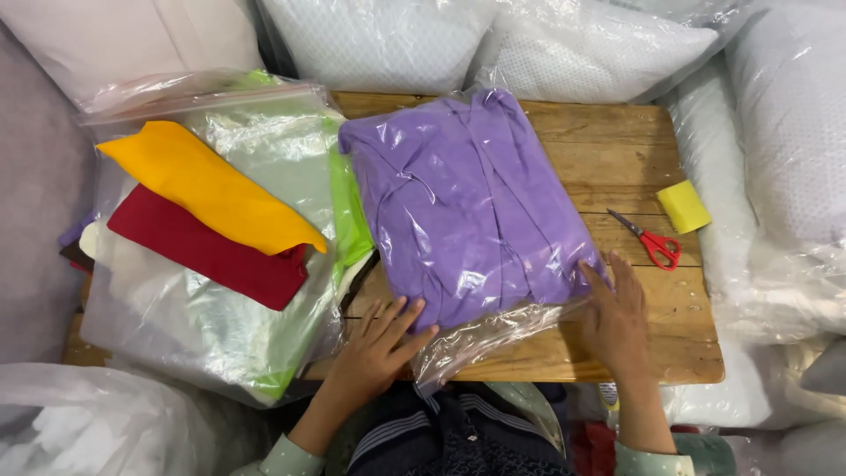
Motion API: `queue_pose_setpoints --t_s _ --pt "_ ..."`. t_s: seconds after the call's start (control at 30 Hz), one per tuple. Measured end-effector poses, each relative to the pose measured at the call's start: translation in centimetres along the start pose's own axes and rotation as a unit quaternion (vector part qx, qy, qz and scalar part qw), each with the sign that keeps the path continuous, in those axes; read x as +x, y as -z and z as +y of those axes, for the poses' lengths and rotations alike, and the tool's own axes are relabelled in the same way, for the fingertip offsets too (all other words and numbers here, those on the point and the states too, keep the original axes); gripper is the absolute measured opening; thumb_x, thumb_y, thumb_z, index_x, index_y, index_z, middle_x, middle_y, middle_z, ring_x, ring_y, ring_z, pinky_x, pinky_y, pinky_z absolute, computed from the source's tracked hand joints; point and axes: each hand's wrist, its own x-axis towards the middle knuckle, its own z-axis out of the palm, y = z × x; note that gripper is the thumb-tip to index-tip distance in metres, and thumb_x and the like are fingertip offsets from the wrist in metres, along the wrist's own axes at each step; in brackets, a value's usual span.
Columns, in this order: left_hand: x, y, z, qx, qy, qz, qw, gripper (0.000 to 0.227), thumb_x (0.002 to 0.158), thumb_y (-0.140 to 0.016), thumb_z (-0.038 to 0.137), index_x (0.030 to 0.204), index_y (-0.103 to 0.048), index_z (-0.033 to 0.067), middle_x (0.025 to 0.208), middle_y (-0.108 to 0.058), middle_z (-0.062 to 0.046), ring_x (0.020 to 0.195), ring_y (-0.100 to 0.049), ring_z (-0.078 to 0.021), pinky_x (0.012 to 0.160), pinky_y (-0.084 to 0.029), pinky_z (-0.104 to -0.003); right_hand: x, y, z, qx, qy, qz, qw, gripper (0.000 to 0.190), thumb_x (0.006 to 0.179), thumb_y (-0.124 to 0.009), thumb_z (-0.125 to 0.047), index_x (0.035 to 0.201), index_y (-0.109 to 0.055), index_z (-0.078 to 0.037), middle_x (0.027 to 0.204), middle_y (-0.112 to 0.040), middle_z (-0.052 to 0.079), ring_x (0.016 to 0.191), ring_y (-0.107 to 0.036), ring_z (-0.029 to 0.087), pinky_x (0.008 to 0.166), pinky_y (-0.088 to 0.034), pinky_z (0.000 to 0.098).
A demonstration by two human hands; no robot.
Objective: The person packs a purple garment into a plastic bag and then stuffs a green fabric casing with white fiberfill to create a cushion.
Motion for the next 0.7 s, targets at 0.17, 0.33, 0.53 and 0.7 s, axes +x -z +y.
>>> queue_pose_setpoints --t_s 0.17,0.33,0.53,0.7 --pt "1.6 -1.3 1.9 0.022 -0.098 0.164 0.981 0.02 0.102 -0.067 0.005 0.122 -0.07 0.0062 0.143 -0.061 -0.014 0.131 -0.06 -0.0347 0.112 -0.048 -0.053 -1.8 0.7 1.9 0.121 -0.003 -0.031 0.992 0.074 0.089 -0.039 0.023 0.153 -0.048 -0.011 0.147 -0.052 0.022 0.139 -0.048 0.038 0.116 -0.044 0.0498" --pt "6.0 3.4 2.6 -0.05 -0.1 0.29 0.951 0.016 0.096 -0.076 0.011 0.109 -0.074 0.0013 0.118 -0.075 -0.015 0.115 -0.07 -0.0337 0.105 -0.056 -0.051 -0.4 0.4 2.2 0.328 -0.066 0.01 0.942 0.069 0.081 -0.066 0.008 0.146 -0.049 -0.006 0.132 -0.06 0.016 0.123 -0.059 0.027 0.102 -0.052 0.0365" --pt "11.3 14.8 3.1 -0.012 -0.131 0.407 0.904 0.023 0.103 -0.06 0.023 0.104 -0.074 0.0054 0.1 -0.08 -0.01 0.105 -0.072 -0.0328 0.099 -0.059 -0.047 2.5 5.4 1.3 0.425 0.015 0.22 0.878 0.017 0.101 -0.068 -0.005 0.116 -0.061 -0.008 0.12 -0.058 0.01 0.116 -0.062 0.024 0.108 -0.051 0.0365" --pt "14.4 22.1 4.2 -0.089 -0.172 0.422 0.886 0.021 0.1 -0.063 0.01 0.11 -0.066 -0.0086 0.097 -0.078 -0.021 0.087 -0.08 -0.0376 0.086 -0.072 -0.042 6.8 13.4 0.8 0.486 0.086 0.298 0.817 0.013 0.119 -0.056 -0.02 0.118 -0.051 -0.008 0.139 -0.047 0.014 0.126 -0.068 0.034 0.108 -0.066 0.0427"
